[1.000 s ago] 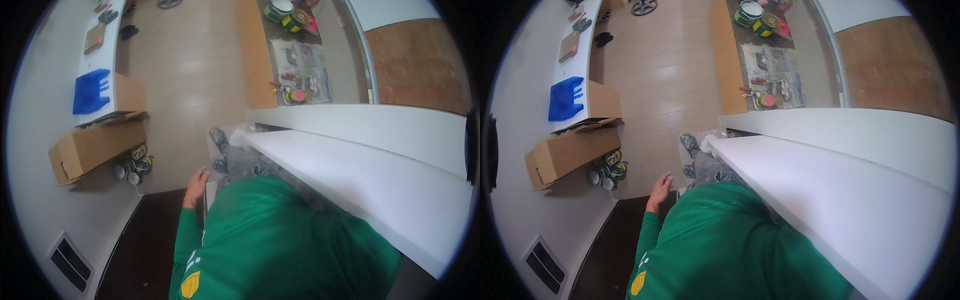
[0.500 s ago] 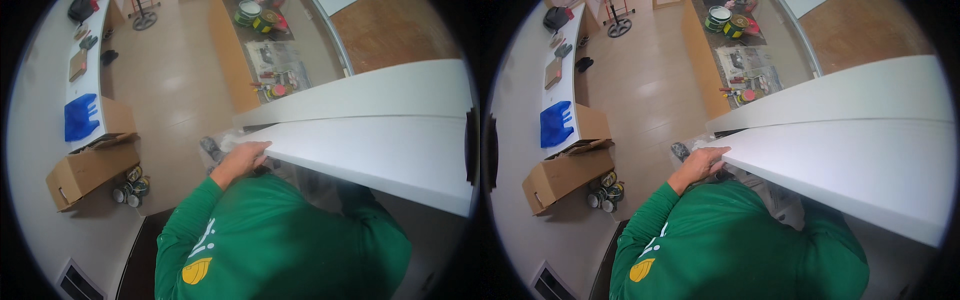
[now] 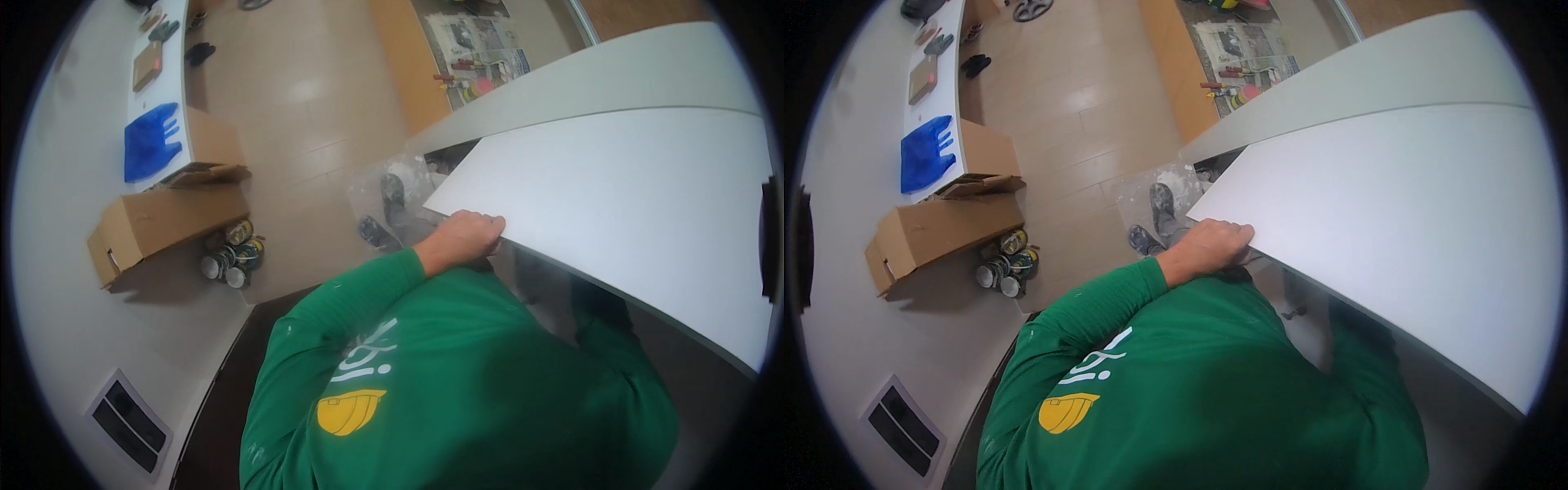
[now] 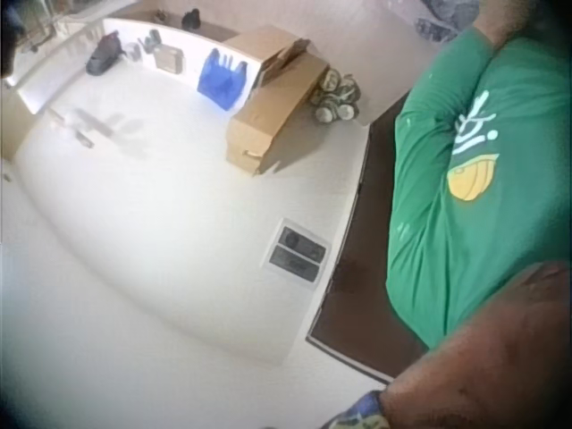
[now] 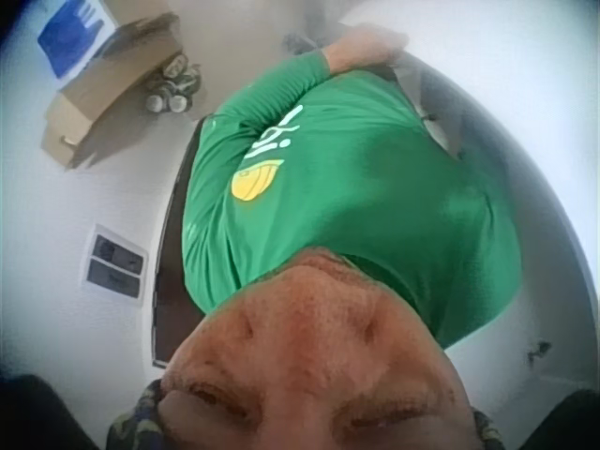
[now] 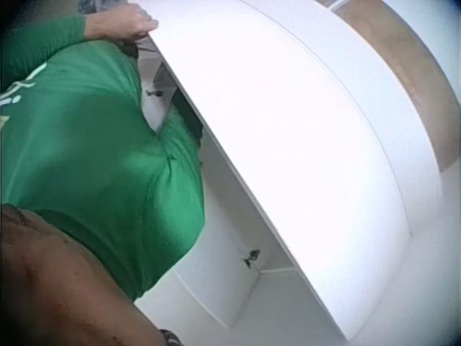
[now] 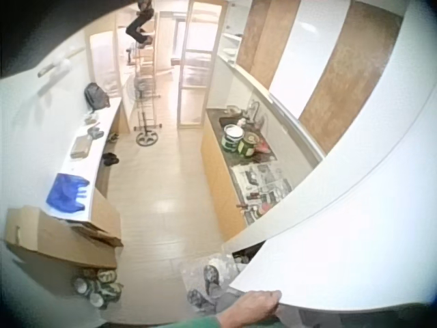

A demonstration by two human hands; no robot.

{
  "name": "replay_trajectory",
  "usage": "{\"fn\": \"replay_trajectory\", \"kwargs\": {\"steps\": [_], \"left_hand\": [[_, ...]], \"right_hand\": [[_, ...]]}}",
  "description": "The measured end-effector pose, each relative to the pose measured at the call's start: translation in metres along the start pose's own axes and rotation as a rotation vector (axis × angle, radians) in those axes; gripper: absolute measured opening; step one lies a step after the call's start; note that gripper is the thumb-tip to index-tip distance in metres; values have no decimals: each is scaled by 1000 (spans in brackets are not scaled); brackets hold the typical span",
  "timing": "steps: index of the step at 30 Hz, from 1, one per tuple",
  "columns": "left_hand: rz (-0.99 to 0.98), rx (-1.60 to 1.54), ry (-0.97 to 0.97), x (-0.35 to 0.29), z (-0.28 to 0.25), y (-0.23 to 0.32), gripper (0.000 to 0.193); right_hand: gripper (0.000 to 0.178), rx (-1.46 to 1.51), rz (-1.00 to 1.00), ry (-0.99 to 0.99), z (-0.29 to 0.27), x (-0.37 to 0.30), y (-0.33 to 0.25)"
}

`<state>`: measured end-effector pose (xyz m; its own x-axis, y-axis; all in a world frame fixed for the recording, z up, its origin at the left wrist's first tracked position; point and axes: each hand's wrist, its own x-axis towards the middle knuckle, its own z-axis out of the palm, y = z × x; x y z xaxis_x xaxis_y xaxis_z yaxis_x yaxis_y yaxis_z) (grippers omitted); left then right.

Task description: The person applies joint compound to the seams of a white cabinet interior using a putty knife. They repeatedly scoop compound from the blade and smooth it along the corner and edge joints, then wipe the blade on newspaper placed inside the cabinet.

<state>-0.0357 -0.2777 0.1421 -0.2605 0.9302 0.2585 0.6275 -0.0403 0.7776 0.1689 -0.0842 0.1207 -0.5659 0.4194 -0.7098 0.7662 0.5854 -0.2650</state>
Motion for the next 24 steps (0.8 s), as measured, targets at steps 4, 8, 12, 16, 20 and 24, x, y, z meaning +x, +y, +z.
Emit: {"fn": "replay_trajectory", "kwargs": {"steps": [4, 8, 12, 16, 20, 24], "left_hand": [[75, 12, -122, 10, 32, 22, 25], [195, 24, -298, 33, 64, 35, 30], [307, -15, -455, 52, 82, 48, 36], [306, -84, -543, 66, 86, 49, 41], [287, -175, -639, 79, 90, 29, 48], [103, -220, -700, 103, 93, 8, 40]], "right_hand": [[57, 52, 29, 18, 12, -19, 15], [58, 81, 58, 50, 4, -31, 46], [58, 124, 128, 89, -6, -50, 81], [59, 157, 102, 67, 18, -53, 97], [60, 404, 169, 45, 20, -57, 55], [60, 492, 185, 36, 15, -56, 63]]}}
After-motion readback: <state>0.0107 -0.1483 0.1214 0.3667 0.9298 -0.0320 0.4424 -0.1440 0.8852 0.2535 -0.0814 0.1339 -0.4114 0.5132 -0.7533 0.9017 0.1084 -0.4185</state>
